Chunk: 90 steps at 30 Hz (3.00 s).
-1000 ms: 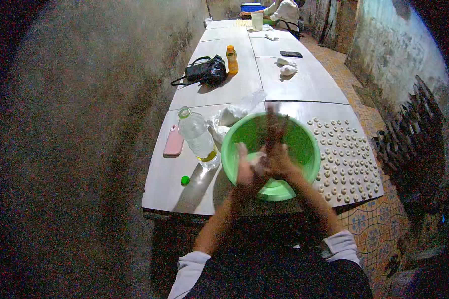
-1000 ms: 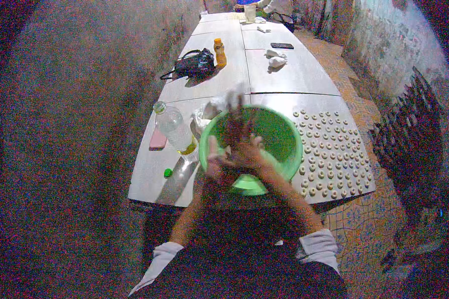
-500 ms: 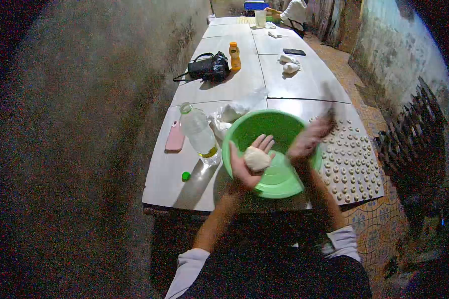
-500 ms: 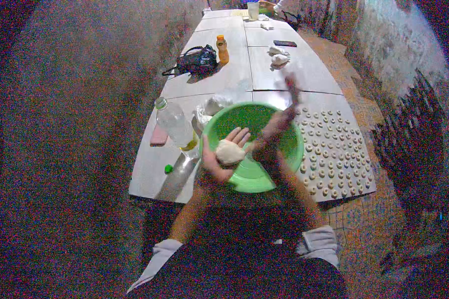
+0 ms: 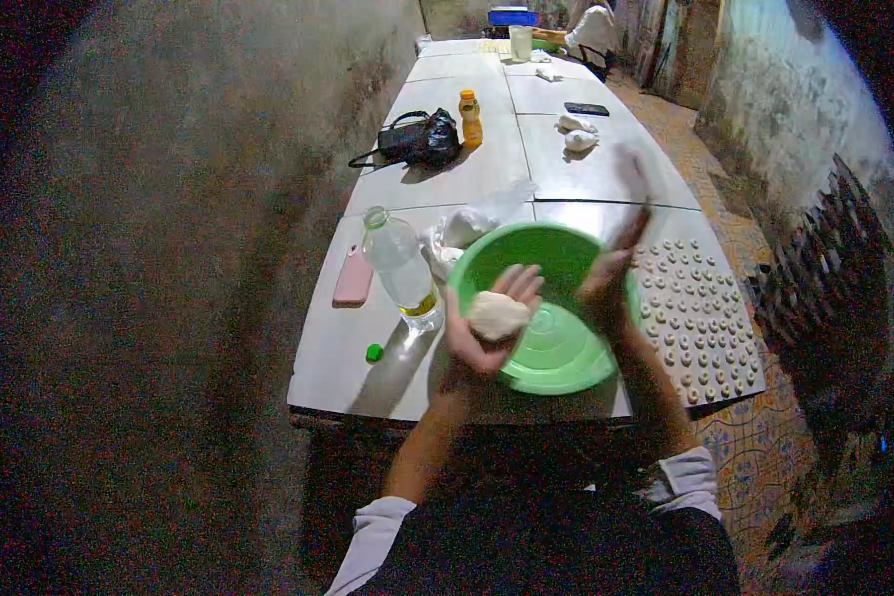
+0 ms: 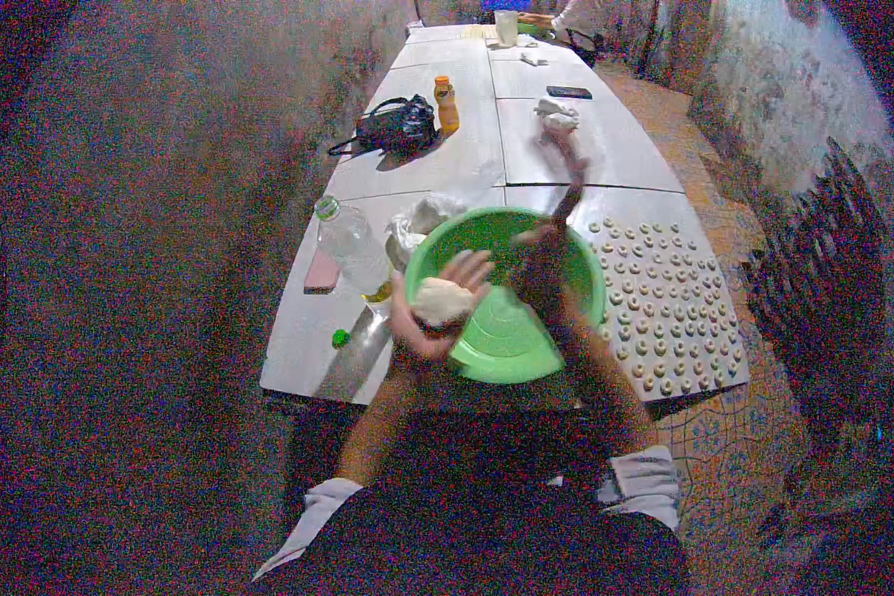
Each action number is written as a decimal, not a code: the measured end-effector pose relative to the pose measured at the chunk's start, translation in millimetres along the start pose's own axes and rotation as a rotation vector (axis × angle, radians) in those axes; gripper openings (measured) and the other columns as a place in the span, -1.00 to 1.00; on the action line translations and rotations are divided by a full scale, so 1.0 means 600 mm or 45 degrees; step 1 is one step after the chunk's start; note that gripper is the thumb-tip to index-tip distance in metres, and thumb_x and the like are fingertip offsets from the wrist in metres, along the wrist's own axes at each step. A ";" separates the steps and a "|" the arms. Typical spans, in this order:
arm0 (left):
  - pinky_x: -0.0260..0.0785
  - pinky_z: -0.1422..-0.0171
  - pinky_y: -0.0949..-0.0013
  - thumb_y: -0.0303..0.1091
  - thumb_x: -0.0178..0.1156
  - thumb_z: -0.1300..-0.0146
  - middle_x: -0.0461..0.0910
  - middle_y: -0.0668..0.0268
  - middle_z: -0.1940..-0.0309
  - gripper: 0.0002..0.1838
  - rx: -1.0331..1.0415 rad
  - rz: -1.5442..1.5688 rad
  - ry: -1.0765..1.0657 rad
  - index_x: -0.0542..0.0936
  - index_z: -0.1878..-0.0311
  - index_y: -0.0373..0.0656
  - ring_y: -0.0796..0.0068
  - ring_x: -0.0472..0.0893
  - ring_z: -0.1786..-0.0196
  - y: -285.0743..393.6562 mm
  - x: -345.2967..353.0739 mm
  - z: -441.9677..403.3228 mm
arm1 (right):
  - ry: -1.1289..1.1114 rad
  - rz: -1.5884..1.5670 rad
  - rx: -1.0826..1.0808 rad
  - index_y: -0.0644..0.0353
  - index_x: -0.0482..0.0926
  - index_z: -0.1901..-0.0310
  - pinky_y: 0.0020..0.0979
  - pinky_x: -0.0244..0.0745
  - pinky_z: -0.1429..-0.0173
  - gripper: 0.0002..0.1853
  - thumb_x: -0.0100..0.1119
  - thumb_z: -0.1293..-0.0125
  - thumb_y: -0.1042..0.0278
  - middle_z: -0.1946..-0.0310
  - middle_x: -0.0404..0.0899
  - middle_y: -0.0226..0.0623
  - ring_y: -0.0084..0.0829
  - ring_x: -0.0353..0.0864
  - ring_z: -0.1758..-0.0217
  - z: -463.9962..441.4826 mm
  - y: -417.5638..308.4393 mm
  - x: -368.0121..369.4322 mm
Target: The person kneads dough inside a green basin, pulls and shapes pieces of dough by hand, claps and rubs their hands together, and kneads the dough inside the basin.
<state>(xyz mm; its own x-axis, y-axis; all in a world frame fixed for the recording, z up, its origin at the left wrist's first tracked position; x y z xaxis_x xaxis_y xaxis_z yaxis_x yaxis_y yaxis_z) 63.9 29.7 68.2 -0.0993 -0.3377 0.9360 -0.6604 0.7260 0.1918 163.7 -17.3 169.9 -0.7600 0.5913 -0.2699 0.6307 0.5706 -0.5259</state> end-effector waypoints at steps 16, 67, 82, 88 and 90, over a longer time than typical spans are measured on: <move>-0.23 -0.35 0.03 0.34 -0.42 -0.12 -0.13 0.12 -0.31 -0.14 -0.067 0.183 -0.068 -0.10 -0.30 -0.17 0.12 -0.05 -0.33 -0.036 -0.008 -0.013 | -0.343 -0.720 1.159 0.38 0.25 -0.08 -0.06 -0.01 -0.26 -0.57 -0.13 -0.20 0.34 -0.13 0.19 -0.01 -0.11 0.17 -0.19 0.167 0.204 0.065; -0.11 -0.32 0.08 0.38 -0.22 -0.04 -0.11 -0.05 -0.28 -0.05 0.133 -0.252 0.654 -0.16 -0.31 -0.12 0.11 -0.01 -0.32 0.039 -0.085 -0.001 | -0.356 -0.131 0.224 0.20 0.46 0.15 -0.34 0.39 0.09 -0.72 0.13 -0.03 0.51 0.21 0.36 -0.15 -0.22 0.43 0.14 0.123 0.021 0.108; -0.05 -0.29 0.24 -0.40 -0.04 -0.13 0.21 -0.01 -0.11 -0.51 0.871 -2.132 0.525 0.17 -0.13 -0.38 0.17 0.20 -0.18 0.113 -0.078 0.075 | -0.604 0.305 0.060 0.16 0.49 0.21 -0.33 0.41 0.12 -0.73 0.02 -0.18 0.16 0.10 0.40 -0.10 -0.17 0.48 0.16 0.061 0.167 0.083; -0.03 -0.28 0.30 -0.56 0.00 0.01 0.15 0.04 -0.15 -0.31 0.561 -1.867 0.686 -0.02 -0.23 -0.35 0.25 0.18 -0.19 0.095 -0.150 0.092 | -1.202 0.261 0.733 0.30 0.40 0.71 -0.27 0.19 0.57 -0.49 -0.08 -0.23 0.03 0.82 0.26 -0.17 -0.47 0.15 0.74 0.015 0.189 0.140; 0.02 -0.26 0.34 -0.61 -0.04 0.05 0.14 0.07 -0.15 -0.29 0.356 -1.684 0.779 -0.03 -0.24 -0.35 0.28 0.21 -0.17 0.085 -0.151 0.090 | -1.625 0.209 0.620 0.30 0.39 0.70 -0.29 0.20 0.56 -0.49 -0.09 -0.23 0.02 0.81 0.27 -0.21 -0.49 0.17 0.72 0.065 0.218 0.161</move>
<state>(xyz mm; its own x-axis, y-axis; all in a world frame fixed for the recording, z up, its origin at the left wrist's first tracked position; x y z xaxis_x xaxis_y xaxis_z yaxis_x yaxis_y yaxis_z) -0.9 64.7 -22.9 0.9476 -0.2955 0.1217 -0.1454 -0.0593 0.9876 166.6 92.4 43.8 -0.4651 -0.4481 -0.7634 0.8095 0.1337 -0.5717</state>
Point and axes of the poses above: each hand's wrist, its own z-axis away from the middle knuckle, its own x-axis out of the palm, y = z × x, the point moved 6 cm from there along -z, towards the middle knuckle
